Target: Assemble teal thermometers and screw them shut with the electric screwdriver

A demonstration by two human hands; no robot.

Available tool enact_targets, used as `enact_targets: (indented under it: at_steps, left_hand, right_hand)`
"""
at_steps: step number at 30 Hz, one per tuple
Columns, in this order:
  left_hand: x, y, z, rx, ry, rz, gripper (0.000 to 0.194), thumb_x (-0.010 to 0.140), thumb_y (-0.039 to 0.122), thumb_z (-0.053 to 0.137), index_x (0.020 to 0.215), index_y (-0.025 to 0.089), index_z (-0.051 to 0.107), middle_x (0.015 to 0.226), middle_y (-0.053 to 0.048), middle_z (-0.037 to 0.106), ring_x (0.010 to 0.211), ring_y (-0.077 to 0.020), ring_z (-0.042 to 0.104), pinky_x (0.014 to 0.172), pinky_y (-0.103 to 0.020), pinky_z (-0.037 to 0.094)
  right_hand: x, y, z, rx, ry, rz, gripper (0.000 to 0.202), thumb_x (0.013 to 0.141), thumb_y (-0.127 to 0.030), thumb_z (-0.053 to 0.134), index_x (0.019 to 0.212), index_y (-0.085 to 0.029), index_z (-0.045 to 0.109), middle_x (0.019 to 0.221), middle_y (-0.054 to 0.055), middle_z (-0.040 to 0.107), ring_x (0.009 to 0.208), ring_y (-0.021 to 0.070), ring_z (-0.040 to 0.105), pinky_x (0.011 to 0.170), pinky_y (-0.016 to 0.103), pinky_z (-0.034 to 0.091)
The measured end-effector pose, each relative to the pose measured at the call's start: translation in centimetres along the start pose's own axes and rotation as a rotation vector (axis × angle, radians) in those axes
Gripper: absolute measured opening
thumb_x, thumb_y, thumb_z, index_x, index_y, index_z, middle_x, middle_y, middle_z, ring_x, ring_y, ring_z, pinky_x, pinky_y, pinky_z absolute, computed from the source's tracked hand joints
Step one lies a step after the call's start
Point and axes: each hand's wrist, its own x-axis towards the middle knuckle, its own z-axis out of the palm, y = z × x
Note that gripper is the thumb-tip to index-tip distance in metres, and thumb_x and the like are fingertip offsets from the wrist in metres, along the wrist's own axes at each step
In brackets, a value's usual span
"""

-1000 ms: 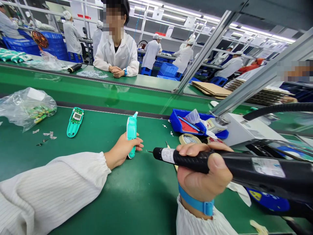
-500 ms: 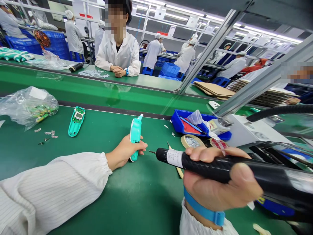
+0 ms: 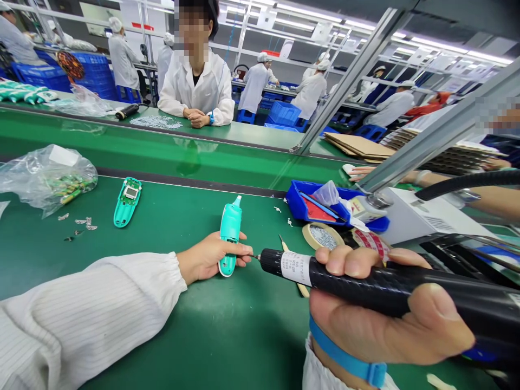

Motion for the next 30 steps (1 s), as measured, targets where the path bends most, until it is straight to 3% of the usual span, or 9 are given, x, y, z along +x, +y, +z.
enact_targets:
  at_steps: [9,23,28,30]
  left_hand:
    - [-0.17,0.09,0.28,-0.009,0.055,0.016,0.035,0.065,0.005,0.069,0.093,0.010,0.047,0.063,-0.003,0.059,0.055,-0.0110,0.060,0.054,-0.021,0.049]
    - [-0.16,-0.01,0.38,0.005,0.011,-0.024,0.025,0.069,0.008,0.066,0.088,0.011,0.049,0.060,-0.001,0.058,0.052,-0.0100,0.058,0.053,-0.021,0.048]
    - [-0.15,-0.26,0.53,-0.039,-0.021,0.025,0.013,0.074,0.016,0.063,0.078,0.009,0.054,0.073,-0.008,0.061,0.065,-0.0125,0.061,0.067,-0.026,0.050]
    - [-0.11,-0.28,0.54,-0.068,-0.005,0.045,0.010,0.076,0.015,0.061,0.076,0.010,0.052,0.071,-0.006,0.059,0.064,-0.0114,0.060,0.067,-0.026,0.050]
  right_hand:
    - [-0.01,0.19,-0.29,0.010,-0.035,-0.021,0.019,0.059,-0.041,0.057,0.072,-0.027,0.059,0.045,-0.006,0.045,0.041,0.0143,0.039,0.046,0.033,0.036]
    - [-0.32,0.02,0.04,0.010,-0.093,-0.104,0.020,0.063,-0.040,0.056,0.076,-0.025,0.059,0.046,-0.005,0.046,0.041,0.0136,0.040,0.045,0.033,0.036]
    - [-0.47,-0.41,-0.13,0.014,-0.090,-0.081,0.021,0.063,-0.041,0.061,0.076,-0.025,0.059,0.048,-0.005,0.047,0.043,0.0140,0.040,0.048,0.033,0.037]
    - [-0.65,-0.79,-0.39,0.027,-0.108,-0.036,0.022,0.064,-0.042,0.063,0.078,-0.025,0.058,0.050,-0.005,0.048,0.045,0.0137,0.041,0.050,0.032,0.038]
